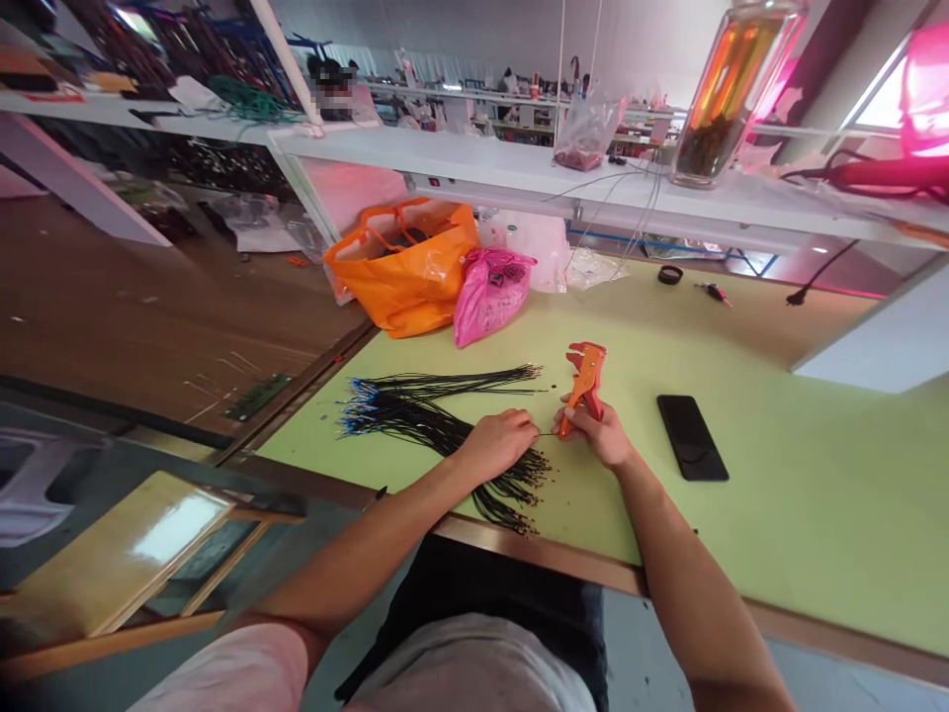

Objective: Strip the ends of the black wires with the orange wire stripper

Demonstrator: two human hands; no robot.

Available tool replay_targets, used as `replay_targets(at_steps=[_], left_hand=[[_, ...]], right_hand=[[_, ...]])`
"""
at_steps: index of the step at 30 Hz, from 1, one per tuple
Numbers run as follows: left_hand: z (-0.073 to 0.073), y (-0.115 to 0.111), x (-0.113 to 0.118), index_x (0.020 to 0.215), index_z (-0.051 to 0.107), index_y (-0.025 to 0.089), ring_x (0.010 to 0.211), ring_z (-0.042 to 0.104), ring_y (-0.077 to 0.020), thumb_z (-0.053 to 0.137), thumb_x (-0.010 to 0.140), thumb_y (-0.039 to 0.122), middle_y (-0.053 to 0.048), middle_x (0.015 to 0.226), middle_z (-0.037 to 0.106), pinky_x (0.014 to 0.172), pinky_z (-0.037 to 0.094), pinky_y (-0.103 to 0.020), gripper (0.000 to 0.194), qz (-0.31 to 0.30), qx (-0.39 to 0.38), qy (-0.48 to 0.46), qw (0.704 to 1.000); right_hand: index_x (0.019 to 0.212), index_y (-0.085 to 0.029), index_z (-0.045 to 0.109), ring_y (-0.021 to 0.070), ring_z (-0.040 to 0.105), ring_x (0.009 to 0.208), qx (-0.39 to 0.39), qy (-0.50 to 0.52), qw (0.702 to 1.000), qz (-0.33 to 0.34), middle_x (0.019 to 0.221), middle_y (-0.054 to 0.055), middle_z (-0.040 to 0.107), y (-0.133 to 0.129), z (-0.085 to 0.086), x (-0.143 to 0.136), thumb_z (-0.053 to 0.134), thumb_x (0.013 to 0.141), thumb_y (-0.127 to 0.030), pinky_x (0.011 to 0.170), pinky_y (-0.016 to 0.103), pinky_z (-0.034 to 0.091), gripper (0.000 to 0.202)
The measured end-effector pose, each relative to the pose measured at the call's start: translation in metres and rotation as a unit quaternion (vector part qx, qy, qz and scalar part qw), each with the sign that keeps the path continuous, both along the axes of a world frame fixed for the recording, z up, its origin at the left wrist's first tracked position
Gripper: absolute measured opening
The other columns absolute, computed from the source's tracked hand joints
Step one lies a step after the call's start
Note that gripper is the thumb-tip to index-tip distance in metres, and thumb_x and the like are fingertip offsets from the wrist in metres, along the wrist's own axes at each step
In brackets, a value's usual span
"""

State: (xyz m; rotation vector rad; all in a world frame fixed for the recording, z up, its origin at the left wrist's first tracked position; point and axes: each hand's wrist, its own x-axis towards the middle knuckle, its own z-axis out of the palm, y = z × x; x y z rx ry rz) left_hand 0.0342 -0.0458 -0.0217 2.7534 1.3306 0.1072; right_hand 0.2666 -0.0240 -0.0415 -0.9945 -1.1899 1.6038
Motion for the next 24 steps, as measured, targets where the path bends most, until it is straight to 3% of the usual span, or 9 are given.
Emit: replay_targets(at_steps=[3, 6, 9, 11, 15, 18, 24], left_hand=[[-0.002, 0.000, -0.002, 0.096, 0.077, 0.019, 0.100, 0.065, -0.0252, 0.049, 0.106, 0.024, -0.011, 0.099, 0.072, 0.083, 0.053, -0.035, 0.030, -0.041, 0.013, -0.010, 0.999], [0.000, 0.003, -0.009, 0.105, 0.078, 0.019, 0.109, 0.064, -0.0275, 0.050, 0.107, 0.032, -0.012, 0.110, 0.073, 0.098, 0.052, -0.041, 0.031, -0.066, 0.037, -0.067, 0.995], [0.006, 0.013, -0.018, 0.115, 0.076, 0.019, 0.114, 0.064, -0.0258, 0.044, 0.109, 0.037, -0.012, 0.120, 0.073, 0.105, 0.051, -0.040, 0.037, -0.059, 0.046, -0.147, 0.986], [0.011, 0.025, -0.024, 0.117, 0.075, 0.020, 0.114, 0.065, -0.0244, 0.039, 0.110, 0.036, -0.011, 0.121, 0.073, 0.105, 0.051, -0.038, 0.039, -0.019, 0.057, -0.178, 0.982], [0.016, 0.054, -0.030, 0.116, 0.074, 0.021, 0.112, 0.067, -0.0273, 0.049, 0.103, 0.026, -0.011, 0.118, 0.073, 0.097, 0.054, -0.038, 0.028, 0.083, 0.038, -0.088, 0.992], [0.012, 0.069, -0.027, 0.109, 0.075, 0.020, 0.114, 0.067, -0.0302, 0.057, 0.098, 0.023, -0.013, 0.117, 0.073, 0.091, 0.056, -0.038, 0.022, 0.097, -0.003, 0.010, 0.995], [0.004, 0.071, -0.021, 0.106, 0.075, 0.015, 0.108, 0.070, -0.0326, 0.048, 0.099, 0.021, -0.018, 0.111, 0.074, 0.087, 0.057, -0.041, 0.029, 0.117, 0.000, 0.034, 0.993]], right_hand=[[0.112, -0.019, 0.064, 0.0241, 0.077, 0.076, 0.002, 0.002, 1.000, -0.003, 0.092, 0.008, 0.078, 0.000, 0.000, -0.001, 0.087, 0.080, -0.045, 0.072, 0.040, 0.061, 0.047], [0.111, -0.019, 0.065, 0.0233, 0.077, 0.074, -0.003, 0.006, 1.000, -0.010, 0.089, 0.007, 0.078, 0.000, 0.001, -0.002, 0.088, 0.078, -0.045, 0.071, 0.039, 0.062, 0.048], [0.113, -0.019, 0.065, 0.0236, 0.078, 0.077, -0.007, 0.007, 1.000, -0.018, 0.091, 0.007, 0.078, 0.002, 0.000, -0.001, 0.088, 0.078, -0.045, 0.070, 0.036, 0.062, 0.049], [0.112, -0.019, 0.065, 0.0236, 0.078, 0.078, -0.006, 0.008, 1.000, -0.022, 0.091, 0.007, 0.078, 0.003, -0.001, 0.001, 0.088, 0.078, -0.045, 0.069, 0.035, 0.062, 0.048], [0.111, -0.019, 0.066, 0.0234, 0.079, 0.077, -0.008, 0.014, 0.999, -0.032, 0.091, 0.007, 0.078, 0.004, -0.003, 0.004, 0.089, 0.077, -0.045, 0.068, 0.035, 0.062, 0.049], [0.111, -0.019, 0.065, 0.0234, 0.079, 0.076, -0.012, 0.021, 0.999, -0.041, 0.090, 0.006, 0.077, 0.005, -0.003, 0.005, 0.090, 0.075, -0.046, 0.068, 0.035, 0.063, 0.051], [0.111, -0.019, 0.066, 0.0234, 0.078, 0.076, -0.016, 0.014, 0.999, -0.038, 0.090, 0.006, 0.077, 0.005, -0.001, 0.005, 0.090, 0.075, -0.045, 0.069, 0.036, 0.063, 0.050]])
